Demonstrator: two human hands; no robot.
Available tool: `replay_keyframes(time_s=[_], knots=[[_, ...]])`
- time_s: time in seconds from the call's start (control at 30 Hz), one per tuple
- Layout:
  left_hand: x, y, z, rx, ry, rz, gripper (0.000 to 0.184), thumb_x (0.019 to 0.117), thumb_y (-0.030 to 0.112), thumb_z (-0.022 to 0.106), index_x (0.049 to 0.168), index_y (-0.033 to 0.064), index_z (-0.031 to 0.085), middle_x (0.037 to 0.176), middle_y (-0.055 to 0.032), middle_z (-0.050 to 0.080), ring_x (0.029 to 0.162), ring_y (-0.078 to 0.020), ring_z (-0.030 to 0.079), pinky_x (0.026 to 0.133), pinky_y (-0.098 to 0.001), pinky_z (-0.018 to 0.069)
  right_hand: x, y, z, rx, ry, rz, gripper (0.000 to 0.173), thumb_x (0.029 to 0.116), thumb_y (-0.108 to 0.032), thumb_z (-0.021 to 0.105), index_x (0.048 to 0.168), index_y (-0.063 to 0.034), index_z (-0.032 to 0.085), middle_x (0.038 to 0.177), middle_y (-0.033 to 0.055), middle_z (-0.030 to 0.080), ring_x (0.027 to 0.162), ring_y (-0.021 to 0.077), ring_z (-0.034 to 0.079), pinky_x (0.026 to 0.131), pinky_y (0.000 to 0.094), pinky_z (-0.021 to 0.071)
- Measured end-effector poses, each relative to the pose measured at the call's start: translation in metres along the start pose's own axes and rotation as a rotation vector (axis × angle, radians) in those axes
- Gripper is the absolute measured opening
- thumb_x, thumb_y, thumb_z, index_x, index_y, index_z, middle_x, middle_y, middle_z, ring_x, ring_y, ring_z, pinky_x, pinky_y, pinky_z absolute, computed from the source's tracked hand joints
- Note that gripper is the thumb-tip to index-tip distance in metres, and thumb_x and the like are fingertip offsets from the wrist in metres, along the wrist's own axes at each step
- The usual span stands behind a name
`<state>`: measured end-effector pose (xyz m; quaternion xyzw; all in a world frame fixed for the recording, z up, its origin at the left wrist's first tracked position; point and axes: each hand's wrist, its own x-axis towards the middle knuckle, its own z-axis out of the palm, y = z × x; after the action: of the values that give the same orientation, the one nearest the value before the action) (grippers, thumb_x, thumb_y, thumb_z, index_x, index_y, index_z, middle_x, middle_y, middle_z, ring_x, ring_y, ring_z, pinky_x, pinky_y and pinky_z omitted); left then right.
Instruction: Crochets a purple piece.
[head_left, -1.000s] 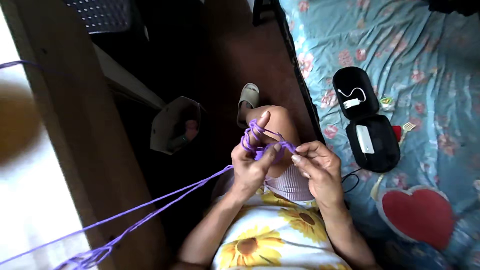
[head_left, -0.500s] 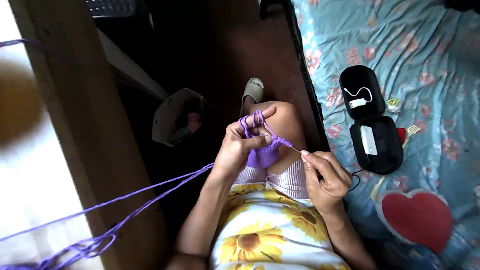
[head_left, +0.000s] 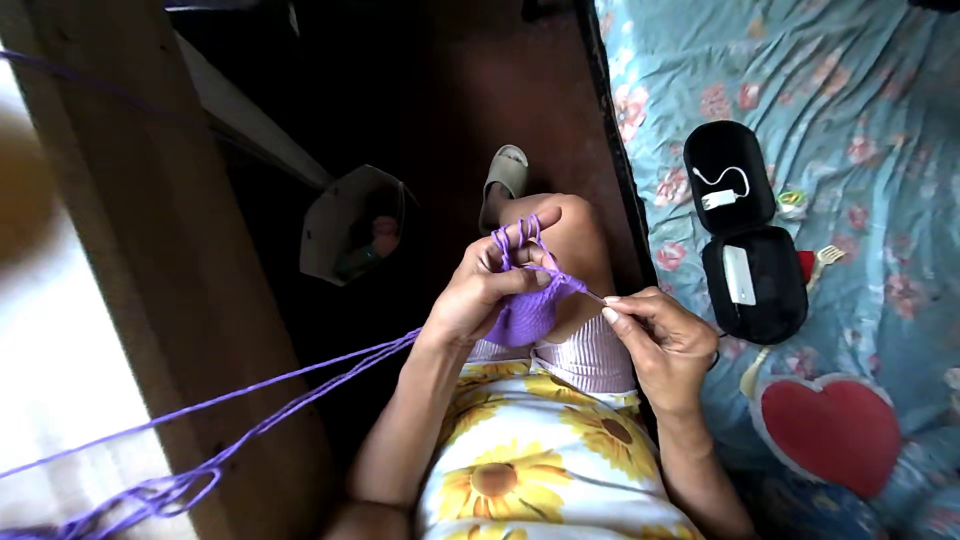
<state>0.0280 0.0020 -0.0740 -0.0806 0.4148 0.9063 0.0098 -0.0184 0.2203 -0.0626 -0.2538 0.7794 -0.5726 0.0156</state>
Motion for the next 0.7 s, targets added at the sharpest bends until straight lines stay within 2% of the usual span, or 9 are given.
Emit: replay_keyframes(time_s=[0.07,0.13,0.23,0.37,0.43,0.5,0.57,0.63,0.7], knots=[[0.000,0.001,0.005,0.085,0.049,0.001,0.067,0.0858,-0.007,0.061,0.150,0.0037,0.046,0.087,-0.0057,0.073,0.070,-0.0076,0.068,0.066,-0.0210,0.0578,0.000,0.001,0.001,-0.038,0.007,-0.012,0.008,0.0855,0.003,0.070,0.091,0.0040,0.076,0.084,0.0021,0.070,0.078,-0.0008,0.066,0.071,0.0129,0.0571],[-0.001,0.000,0.009,0.172,0.122,0.034,0.071,0.0850,-0.009,0.065,0.152,0.0059,0.046,0.083,-0.0049,0.072,0.065,-0.0066,0.065,0.061,-0.0197,0.0562,0.000,0.000,0.002,-0.039,0.016,-0.003,0.008,0.0854,0.004,0.070,0.091,0.0042,0.076,0.084,0.0020,0.070,0.077,-0.0006,0.066,0.071,0.0133,0.0576],[-0.002,-0.001,0.014,0.227,0.177,0.110,0.078,0.0834,-0.012,0.069,0.155,0.0090,0.044,0.080,-0.0042,0.072,0.062,-0.0063,0.065,0.060,-0.0191,0.0560,0.001,0.000,0.001,0.143,0.002,0.126,0.012,0.0852,0.005,0.070,0.094,0.0006,0.076,0.086,0.0000,0.073,0.076,0.0011,0.067,0.070,0.0164,0.0589],[-0.003,-0.004,0.022,0.152,0.200,0.154,0.080,0.0819,-0.012,0.069,0.154,0.0107,0.045,0.080,-0.0046,0.072,0.064,-0.0073,0.065,0.063,-0.0207,0.0570,0.004,-0.004,0.003,0.522,-0.035,0.405,0.013,0.0869,0.005,0.068,0.094,-0.0038,0.075,0.081,-0.0002,0.073,0.057,-0.0023,0.055,0.050,0.0133,0.0431],[-0.002,-0.010,0.025,0.167,0.209,0.187,0.079,0.0823,-0.011,0.069,0.154,0.0106,0.046,0.080,-0.0030,0.072,0.065,-0.0067,0.065,0.063,-0.0207,0.0563,0.004,-0.008,0.007,0.423,-0.021,0.337,0.012,0.0873,0.004,0.067,0.095,-0.0031,0.074,0.083,-0.0014,0.073,0.062,-0.0022,0.059,0.055,0.0135,0.0477],[-0.002,-0.017,0.030,0.290,0.229,0.296,0.076,0.0813,-0.011,0.068,0.152,0.0071,0.047,0.084,0.0009,0.073,0.067,-0.0040,0.065,0.063,-0.0201,0.0565,0.004,-0.011,0.011,0.159,0.012,0.123,0.011,0.0874,0.004,0.068,0.095,0.0009,0.075,0.088,-0.0002,0.073,0.076,-0.0006,0.067,0.070,0.0146,0.0581],[-0.003,-0.028,0.035,0.452,0.227,0.477,0.068,0.0818,-0.010,0.067,0.147,-0.0014,0.049,0.094,0.0012,0.073,0.076,-0.0027,0.067,0.071,-0.0215,0.0588,0.006,-0.014,0.016,-0.092,0.052,-0.037,0.008,0.0879,0.001,0.068,0.092,0.0037,0.075,0.083,0.0033,0.070,0.076,-0.0009,0.065,0.071,0.0126,0.0560],[-0.001,-0.039,0.034,0.533,0.212,0.662,0.058,0.0849,-0.009,0.067,0.141,-0.0047,0.054,0.095,-0.0019,0.073,0.079,-0.0036,0.068,0.075,-0.0233,0.0591,0.011,-0.018,0.016,-0.149,0.046,-0.024,0.009,0.0891,0.000,0.068,0.094,0.0031,0.075,0.084,0.0033,0.069,0.076,-0.0013,0.064,0.069,0.0122,0.0549],[0.000,-0.042,0.033,0.557,0.202,0.759,0.053,0.0874,-0.006,0.068,0.139,0.0003,0.058,0.095,-0.0024,0.074,0.082,-0.0046,0.068,0.077,-0.0242,0.0589,0.017,-0.020,0.012,0.072,-0.013,0.145,0.011,0.0892,0.002,0.067,0.099,-0.0010,0.072,0.088,-0.0008,0.071,0.074,-0.0024,0.066,0.069,0.0129,0.0568]])
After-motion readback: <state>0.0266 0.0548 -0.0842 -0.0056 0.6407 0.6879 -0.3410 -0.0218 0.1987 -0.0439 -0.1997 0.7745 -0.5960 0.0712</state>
